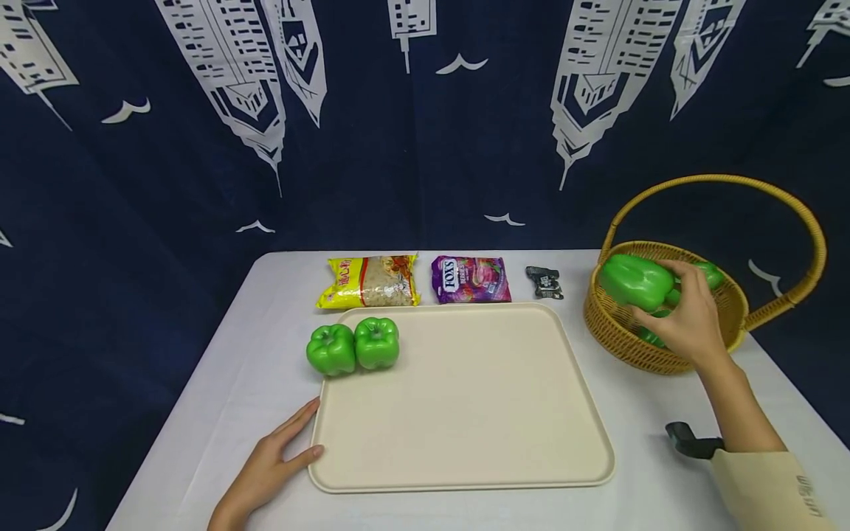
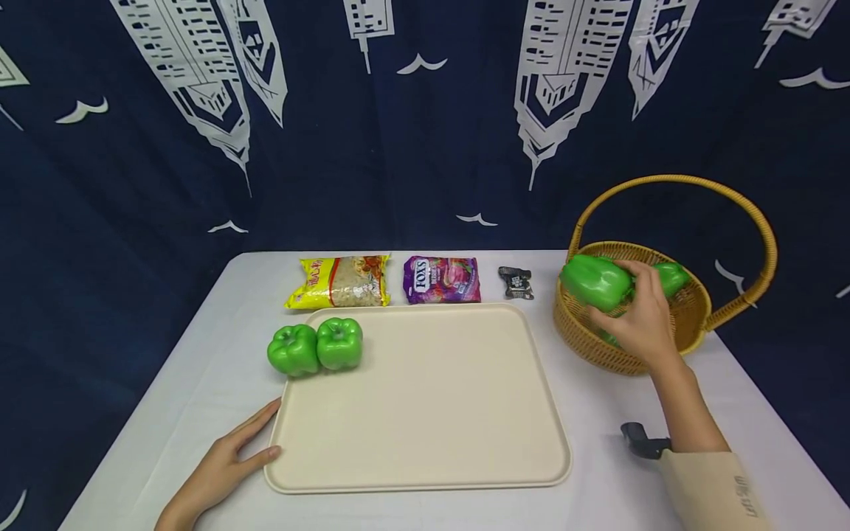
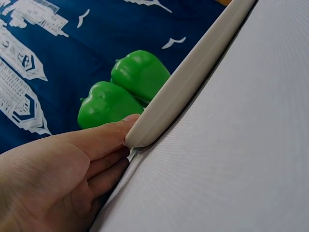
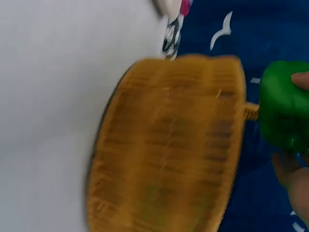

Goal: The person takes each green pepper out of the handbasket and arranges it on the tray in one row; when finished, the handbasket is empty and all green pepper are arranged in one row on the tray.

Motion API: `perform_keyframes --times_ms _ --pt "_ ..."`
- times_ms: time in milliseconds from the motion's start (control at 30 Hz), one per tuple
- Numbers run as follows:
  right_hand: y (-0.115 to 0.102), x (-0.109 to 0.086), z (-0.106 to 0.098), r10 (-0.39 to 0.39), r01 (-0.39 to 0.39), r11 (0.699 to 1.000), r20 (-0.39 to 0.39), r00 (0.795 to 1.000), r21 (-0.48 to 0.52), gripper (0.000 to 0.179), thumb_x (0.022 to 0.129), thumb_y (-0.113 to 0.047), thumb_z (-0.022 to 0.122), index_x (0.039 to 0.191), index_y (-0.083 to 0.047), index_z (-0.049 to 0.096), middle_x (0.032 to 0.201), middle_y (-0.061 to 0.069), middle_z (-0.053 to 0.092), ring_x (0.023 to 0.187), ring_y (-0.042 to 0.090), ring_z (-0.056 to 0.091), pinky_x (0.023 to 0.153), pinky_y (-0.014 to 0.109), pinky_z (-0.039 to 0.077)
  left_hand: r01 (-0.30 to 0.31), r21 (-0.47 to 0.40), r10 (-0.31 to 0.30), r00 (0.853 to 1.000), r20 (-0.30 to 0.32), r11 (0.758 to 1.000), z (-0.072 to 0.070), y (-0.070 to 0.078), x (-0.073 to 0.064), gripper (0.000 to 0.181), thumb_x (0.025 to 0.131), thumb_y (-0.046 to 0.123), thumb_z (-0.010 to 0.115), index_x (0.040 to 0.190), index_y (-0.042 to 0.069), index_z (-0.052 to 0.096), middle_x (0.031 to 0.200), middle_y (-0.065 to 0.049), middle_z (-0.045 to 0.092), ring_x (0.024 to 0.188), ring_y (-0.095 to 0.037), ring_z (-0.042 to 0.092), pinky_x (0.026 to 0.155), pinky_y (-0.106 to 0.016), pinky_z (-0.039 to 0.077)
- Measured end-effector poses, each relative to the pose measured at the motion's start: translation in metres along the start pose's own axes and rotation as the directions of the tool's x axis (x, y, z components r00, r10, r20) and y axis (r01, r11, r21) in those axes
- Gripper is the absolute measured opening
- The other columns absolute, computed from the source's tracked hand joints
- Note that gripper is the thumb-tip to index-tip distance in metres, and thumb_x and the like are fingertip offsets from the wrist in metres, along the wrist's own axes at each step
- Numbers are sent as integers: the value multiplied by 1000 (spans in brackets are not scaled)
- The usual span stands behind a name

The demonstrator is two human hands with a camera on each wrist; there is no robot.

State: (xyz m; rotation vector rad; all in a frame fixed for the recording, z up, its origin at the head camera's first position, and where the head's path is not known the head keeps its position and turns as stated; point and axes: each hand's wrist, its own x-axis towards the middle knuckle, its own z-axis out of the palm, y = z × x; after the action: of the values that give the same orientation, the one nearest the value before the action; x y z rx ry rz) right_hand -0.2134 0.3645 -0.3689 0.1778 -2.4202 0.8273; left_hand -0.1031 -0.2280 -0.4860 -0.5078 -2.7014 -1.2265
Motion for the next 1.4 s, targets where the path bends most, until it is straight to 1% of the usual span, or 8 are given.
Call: perform_keyframes --times_ms 267,367,500,700,833,1000,1300,1400 --pt "-31 7 20 -165 157 981 62 984 112 90 57 3 79 136 -2 37 127 24 35 107 43 38 81 59 33 11 0 -11 1000 2 1000 1 0 0 64 82 29 70 139 16 44 141 -6 42 130 -19 35 98 -2 17" --pt "-39 9 29 -193 181 975 88 977 129 92 58 2 81 137 -2 34 127 22 40 105 37 42 84 42 38 9 -1 -9 1000 1 1000 0 0 0 64 82 29 70 139 16 44 141 -6 42 130 -18 35 98 -2 17" --pt "-43 11 44 -248 234 962 93 964 140 93 57 1 83 135 0 34 127 19 44 107 31 44 86 23 35 19 -3 -19 1000 3 1000 1 1 -1 64 82 30 70 139 16 44 141 -5 42 130 -18 35 97 -2 16" --pt "-57 13 65 -310 290 944 122 943 156 84 57 -5 84 132 -4 45 125 18 40 111 32 40 88 49 37 31 -7 -31 999 7 1000 1 0 -1 64 82 31 70 139 18 43 141 -4 42 130 -19 35 97 -1 16" --pt "-73 13 81 -320 291 943 200 926 161 80 62 -11 83 133 -7 47 122 16 40 110 32 41 85 54 40 14 -6 -14 1000 3 1000 1 -1 -1 64 82 30 70 139 17 44 141 -5 42 130 -17 35 98 -2 16" --pt "-94 11 108 -354 303 931 305 884 202 78 67 -20 82 135 -7 45 128 11 42 115 33 43 91 55 40 -1 -13 1 1000 -1 1000 1 -1 0 64 82 28 70 138 15 45 141 -5 43 130 -16 35 98 -2 17" --pt "-131 1 162 -438 343 898 488 755 277 75 73 -25 79 135 -4 44 131 12 43 117 31 46 98 48 38 19 -17 -19 1000 10 1000 1 -1 -1 64 83 31 68 140 18 42 142 -3 41 130 -20 34 98 -2 15" --pt "-141 -2 175 -459 350 887 502 733 300 75 73 -25 79 135 -1 43 129 12 43 118 30 45 100 46 37 16 -18 -16 1000 9 1000 1 -1 0 64 83 31 68 140 18 42 142 -3 41 130 -21 34 98 -2 15"
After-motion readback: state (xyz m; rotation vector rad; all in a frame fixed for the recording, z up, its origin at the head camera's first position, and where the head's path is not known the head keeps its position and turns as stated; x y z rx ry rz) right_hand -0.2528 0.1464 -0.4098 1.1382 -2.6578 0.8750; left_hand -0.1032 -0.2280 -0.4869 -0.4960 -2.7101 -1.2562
